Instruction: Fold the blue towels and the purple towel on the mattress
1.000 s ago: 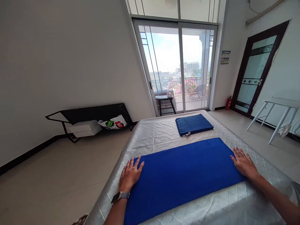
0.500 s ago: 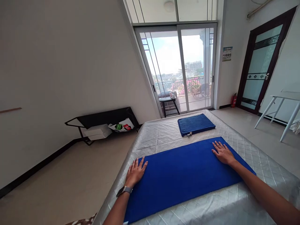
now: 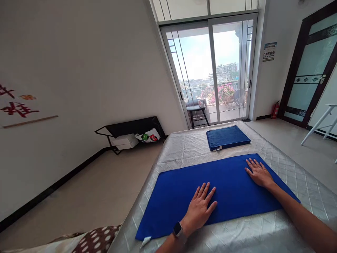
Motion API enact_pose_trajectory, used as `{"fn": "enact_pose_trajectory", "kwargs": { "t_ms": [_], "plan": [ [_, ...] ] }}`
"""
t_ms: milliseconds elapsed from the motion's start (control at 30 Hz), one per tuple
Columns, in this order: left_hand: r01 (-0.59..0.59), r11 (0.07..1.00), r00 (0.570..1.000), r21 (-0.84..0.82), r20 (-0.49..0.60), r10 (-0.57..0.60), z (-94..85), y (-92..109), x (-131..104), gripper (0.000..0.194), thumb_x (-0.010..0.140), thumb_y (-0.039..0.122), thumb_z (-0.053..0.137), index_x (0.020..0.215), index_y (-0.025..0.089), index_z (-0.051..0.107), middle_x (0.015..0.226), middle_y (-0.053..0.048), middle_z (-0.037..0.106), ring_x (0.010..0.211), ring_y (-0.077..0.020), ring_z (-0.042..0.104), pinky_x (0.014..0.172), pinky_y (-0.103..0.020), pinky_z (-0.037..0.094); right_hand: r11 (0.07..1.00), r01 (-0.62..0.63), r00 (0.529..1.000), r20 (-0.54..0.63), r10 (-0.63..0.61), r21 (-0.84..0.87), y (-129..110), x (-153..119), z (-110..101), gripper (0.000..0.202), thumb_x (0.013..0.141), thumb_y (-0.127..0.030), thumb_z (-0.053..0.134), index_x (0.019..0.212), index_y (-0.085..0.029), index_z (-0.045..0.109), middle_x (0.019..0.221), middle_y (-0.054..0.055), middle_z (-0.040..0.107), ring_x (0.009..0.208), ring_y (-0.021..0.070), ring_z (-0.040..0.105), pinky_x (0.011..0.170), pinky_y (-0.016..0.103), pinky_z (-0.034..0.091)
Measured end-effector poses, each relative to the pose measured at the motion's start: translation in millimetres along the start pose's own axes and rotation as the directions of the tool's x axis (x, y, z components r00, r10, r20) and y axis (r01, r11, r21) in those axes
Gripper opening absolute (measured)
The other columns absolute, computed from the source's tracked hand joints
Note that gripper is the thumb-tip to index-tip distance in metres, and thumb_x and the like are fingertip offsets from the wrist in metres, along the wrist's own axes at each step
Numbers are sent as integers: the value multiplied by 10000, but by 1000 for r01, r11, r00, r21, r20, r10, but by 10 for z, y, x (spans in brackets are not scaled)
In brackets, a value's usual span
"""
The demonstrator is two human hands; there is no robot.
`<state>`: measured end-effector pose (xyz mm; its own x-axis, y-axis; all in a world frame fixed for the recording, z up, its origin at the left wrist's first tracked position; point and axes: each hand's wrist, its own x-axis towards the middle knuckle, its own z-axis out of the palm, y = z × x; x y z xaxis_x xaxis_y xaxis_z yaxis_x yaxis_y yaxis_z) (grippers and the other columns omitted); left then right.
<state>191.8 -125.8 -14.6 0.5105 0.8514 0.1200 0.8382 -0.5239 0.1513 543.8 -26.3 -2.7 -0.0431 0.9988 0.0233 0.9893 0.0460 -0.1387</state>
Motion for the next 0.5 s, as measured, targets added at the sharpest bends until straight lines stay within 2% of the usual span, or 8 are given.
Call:
{"fn": "enact_pose_trajectory", "kwargs": {
  "t_ms": [67,133,233,300,400,500],
  "plan": [
    [99,995,995,33,6,-99,-29,-256,-246,576,1038,552,311,1576,368,220,1657,-10,230,1520,-255,219,1224,-485,266,1000,3,1000,-1,-3,-10,28,24,39,677,987,-540,227,1589,-237,290,1659,15,254,1532,229,192,1243,462,160],
    [250,964,967,87,17,-253,-66,-617,-582,575,1035,545,303,1572,347,252,1654,-12,236,1521,-262,212,1224,-493,256,1000,3,1000,-4,-3,-13,39,35,56,676,984,-540,234,1589,-243,291,1659,9,256,1532,229,191,1243,457,165],
    [492,854,866,172,4,-500,-99,-1175,-1177,622,1008,541,327,1571,279,299,1648,-38,244,1524,-284,190,1221,-505,249,1000,-2,1000,-6,2,-10,15,22,28,689,984,-566,216,1592,-248,282,1657,9,261,1530,239,200,1242,469,167],
    [557,808,824,195,-7,-566,-94,-1454,-1532,639,994,518,322,1568,238,321,1635,-56,279,1523,-286,194,1211,-502,270,1000,-10,1000,13,10,-17,-16,2,-16,695,988,-563,205,1594,-231,275,1658,18,256,1530,240,198,1243,469,158],
    [557,807,826,198,-30,-563,-47,-1647,-1843,643,980,493,303,1562,222,343,1625,-58,303,1520,-269,209,1203,-495,287,999,-24,999,46,26,-37,-55,-32,-79,697,992,-548,196,1595,-205,267,1662,29,242,1534,232,185,1246,459,146],
    [512,832,857,213,-60,-512,17,-1643,-1900,621,962,475,310,1524,237,428,1617,-38,320,1516,-257,227,1212,-480,268,998,-32,998,61,35,-45,-79,-49,-123,691,993,-547,191,1597,-219,261,1662,21,239,1533,228,187,1244,464,153]
  ]
}}
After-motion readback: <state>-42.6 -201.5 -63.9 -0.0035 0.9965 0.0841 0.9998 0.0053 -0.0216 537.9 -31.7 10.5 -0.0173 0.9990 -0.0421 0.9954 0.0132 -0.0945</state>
